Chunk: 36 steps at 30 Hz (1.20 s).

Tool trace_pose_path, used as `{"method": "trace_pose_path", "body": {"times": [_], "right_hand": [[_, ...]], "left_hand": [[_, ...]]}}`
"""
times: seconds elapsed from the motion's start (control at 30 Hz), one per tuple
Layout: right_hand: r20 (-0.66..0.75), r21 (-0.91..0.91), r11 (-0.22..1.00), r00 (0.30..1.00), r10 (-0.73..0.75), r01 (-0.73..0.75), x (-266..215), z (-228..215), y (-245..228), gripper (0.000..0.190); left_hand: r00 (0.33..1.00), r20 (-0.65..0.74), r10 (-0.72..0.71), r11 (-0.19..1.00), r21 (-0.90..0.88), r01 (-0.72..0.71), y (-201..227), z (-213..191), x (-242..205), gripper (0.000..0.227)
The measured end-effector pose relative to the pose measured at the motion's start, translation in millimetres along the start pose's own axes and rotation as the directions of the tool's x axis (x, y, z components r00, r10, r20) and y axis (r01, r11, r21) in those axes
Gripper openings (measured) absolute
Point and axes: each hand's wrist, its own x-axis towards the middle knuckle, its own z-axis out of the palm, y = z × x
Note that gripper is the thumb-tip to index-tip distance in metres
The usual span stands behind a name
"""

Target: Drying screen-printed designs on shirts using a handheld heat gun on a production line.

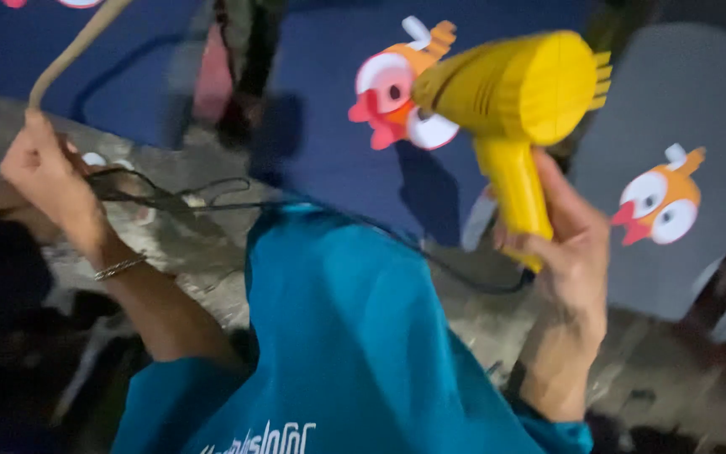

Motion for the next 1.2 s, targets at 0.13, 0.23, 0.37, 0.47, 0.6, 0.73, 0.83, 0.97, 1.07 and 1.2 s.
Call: {"method": "trace_pose_path", "body": {"times": [0.13, 0.23, 0.37, 0.47, 0.6, 0.73, 0.83, 0.97, 1.07, 1.2], "right_hand": [[-0.023, -0.225, 0.972, 0.998, 0.056, -0.06, -13.2, 51.0, -22.8, 0.083], [0.013, -0.272, 0.96, 0.997, 0.07, -0.064, -19.7, 73.9, -25.5, 0.077], [-0.115, -0.323, 0.943, 0.993, 0.042, -0.077, 5.3, 121.8, -34.4, 0.077], [-0.165, -0.352, 0.932, 0.986, 0.03, -0.088, -4.1, 127.0, -35.4, 0.077], [-0.157, -0.263, 0.959, 0.985, 0.065, -0.105, -0.7, 138.9, -35.9, 0.076], [-0.271, -0.311, 0.937, 0.96, 0.07, -0.156, 5.5, 157.0, -44.9, 0.081], [-0.19, -0.322, 0.938, 0.98, 0.067, -0.126, -14.1, 151.0, -48.5, 0.076], [-0.18, -0.377, 0.921, 0.983, 0.028, -0.095, 6.1, 162.3, -42.1, 0.075], [-0.287, -0.316, 0.94, 0.957, 0.038, -0.132, 1.7, 166.4, -46.3, 0.079], [-0.215, -0.372, 0.918, 0.975, 0.061, -0.14, -1.1, 164.8, -50.3, 0.074]], "left_hand": [[0.999, 0.048, -0.023, 0.997, 0.078, 0.019, -55.5, -48.2, 69.8, 0.051], [0.999, -0.035, -0.004, 0.999, 0.041, 0.006, -71.4, -44.9, 105.9, 0.06], [0.998, 0.026, 0.049, 0.986, 0.157, -0.053, -103.1, -41.2, 143.4, 0.056], [0.981, 0.144, 0.126, 0.982, 0.124, -0.144, -133.6, -41.6, 163.7, 0.057], [0.967, 0.219, 0.128, 0.976, 0.144, -0.162, -123.9, -34.8, 173.3, 0.058], [0.967, 0.247, 0.064, 0.997, 0.033, -0.075, -119.9, -33.7, 175.6, 0.057], [0.974, 0.226, -0.002, 0.999, -0.032, 0.01, -106.3, -29.8, 170.1, 0.056], [0.96, 0.261, -0.102, 0.994, -0.017, 0.11, -82.4, -32.5, 166.8, 0.049], [0.957, 0.262, -0.123, 0.988, -0.058, 0.142, -66.0, -31.8, 164.8, 0.056], [0.959, 0.248, -0.134, 0.979, -0.119, 0.168, -97.3, -31.8, 170.6, 0.053]]}}
